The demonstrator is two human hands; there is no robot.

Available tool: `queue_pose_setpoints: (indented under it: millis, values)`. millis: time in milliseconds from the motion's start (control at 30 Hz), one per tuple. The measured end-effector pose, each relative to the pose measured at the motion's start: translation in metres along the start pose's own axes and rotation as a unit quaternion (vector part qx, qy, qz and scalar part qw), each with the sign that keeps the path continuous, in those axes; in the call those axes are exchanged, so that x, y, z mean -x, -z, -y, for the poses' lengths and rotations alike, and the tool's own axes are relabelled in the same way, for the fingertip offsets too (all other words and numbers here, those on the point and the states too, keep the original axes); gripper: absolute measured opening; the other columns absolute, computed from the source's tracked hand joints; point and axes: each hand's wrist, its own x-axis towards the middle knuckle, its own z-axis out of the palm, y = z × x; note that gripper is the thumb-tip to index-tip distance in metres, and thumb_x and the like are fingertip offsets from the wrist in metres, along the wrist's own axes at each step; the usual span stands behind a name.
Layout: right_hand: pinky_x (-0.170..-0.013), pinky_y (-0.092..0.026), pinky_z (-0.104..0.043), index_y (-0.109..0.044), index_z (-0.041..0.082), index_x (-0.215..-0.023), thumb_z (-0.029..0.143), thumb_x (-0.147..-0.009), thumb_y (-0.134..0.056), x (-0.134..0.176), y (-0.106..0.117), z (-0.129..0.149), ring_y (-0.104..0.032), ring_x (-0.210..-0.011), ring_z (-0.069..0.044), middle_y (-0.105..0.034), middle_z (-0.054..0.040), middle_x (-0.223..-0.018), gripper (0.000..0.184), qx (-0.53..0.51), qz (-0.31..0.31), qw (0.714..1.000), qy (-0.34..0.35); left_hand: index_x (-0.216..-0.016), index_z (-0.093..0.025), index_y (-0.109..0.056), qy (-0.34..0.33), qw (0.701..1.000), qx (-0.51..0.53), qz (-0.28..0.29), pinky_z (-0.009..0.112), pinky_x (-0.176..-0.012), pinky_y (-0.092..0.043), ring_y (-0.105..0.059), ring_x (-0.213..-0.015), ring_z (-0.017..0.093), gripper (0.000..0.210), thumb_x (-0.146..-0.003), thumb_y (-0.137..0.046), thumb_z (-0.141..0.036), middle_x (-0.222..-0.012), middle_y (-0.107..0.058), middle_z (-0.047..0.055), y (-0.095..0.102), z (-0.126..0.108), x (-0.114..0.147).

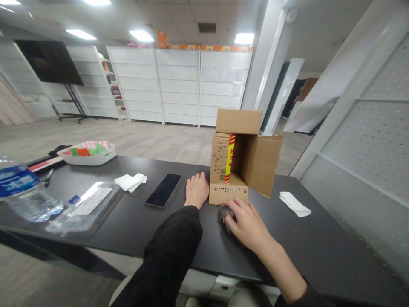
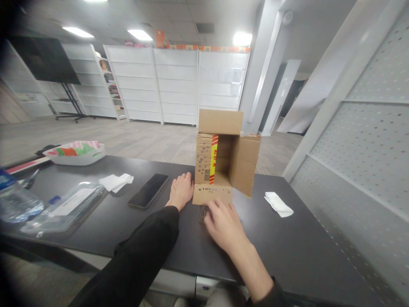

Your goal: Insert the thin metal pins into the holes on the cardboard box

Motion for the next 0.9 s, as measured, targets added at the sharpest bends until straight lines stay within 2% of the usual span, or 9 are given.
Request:
queue_pose_setpoints:
  millis: [133,300,533,900]
  values:
    - [-0.084,-0.041,-0.035,-0.063,0.02,-0.118,0.016,-0.091,-0.049,-0.018,0.005,-0.008,-0.064,-0.1,-0.023,-0.067,-0.0092,-0.114,0.031,0.006,-0.01,0.999,-0.035,-0.112,-0.016,-0.056,0.0,1.0,-0.002,-0.001,0.039,-0.091,-0.041,-0.06,-0.108,0.027,0.027,-0.098,-0.035,-0.026,-0.112,-0.066,0.015,0.001,-0.001,0.0]
    - [-0.075,-0.041,-0.03,-0.063,0.018,-0.115,0.014,-0.089,-0.05,-0.038,0.009,-0.015,-0.064,-0.091,-0.021,-0.07,-0.0093,-0.105,0.03,0.008,-0.029,0.998,-0.057,-0.113,-0.016,-0.056,0.005,1.0,-0.004,0.001,0.039,-0.092,-0.041,-0.06,-0.109,0.027,0.027,-0.098,-0.034,-0.026,-0.112,-0.066,0.014,0.001,-0.001,0.0]
    - [-0.062,-0.035,-0.028,-0.061,0.021,-0.115,0.015,-0.087,-0.049,-0.054,0.014,-0.013,-0.065,-0.081,-0.021,-0.071,-0.0058,-0.091,0.031,0.028,0.011,0.995,-0.096,-0.113,-0.016,-0.056,0.007,1.0,0.002,0.006,0.039,-0.092,-0.041,-0.061,-0.108,0.027,0.027,-0.098,-0.035,-0.026,-0.112,-0.066,0.015,0.003,-0.002,0.0]
    - [-0.061,-0.034,-0.03,-0.059,0.022,-0.109,0.017,-0.089,-0.048,-0.062,0.014,-0.006,-0.069,-0.081,-0.024,-0.073,-0.0083,-0.091,0.024,0.073,0.046,0.989,-0.122,-0.113,-0.016,-0.056,0.001,1.0,0.005,-0.005,0.04,-0.091,-0.041,-0.061,-0.107,0.027,0.027,-0.098,-0.036,-0.025,-0.111,-0.065,0.015,0.002,-0.001,0.001]
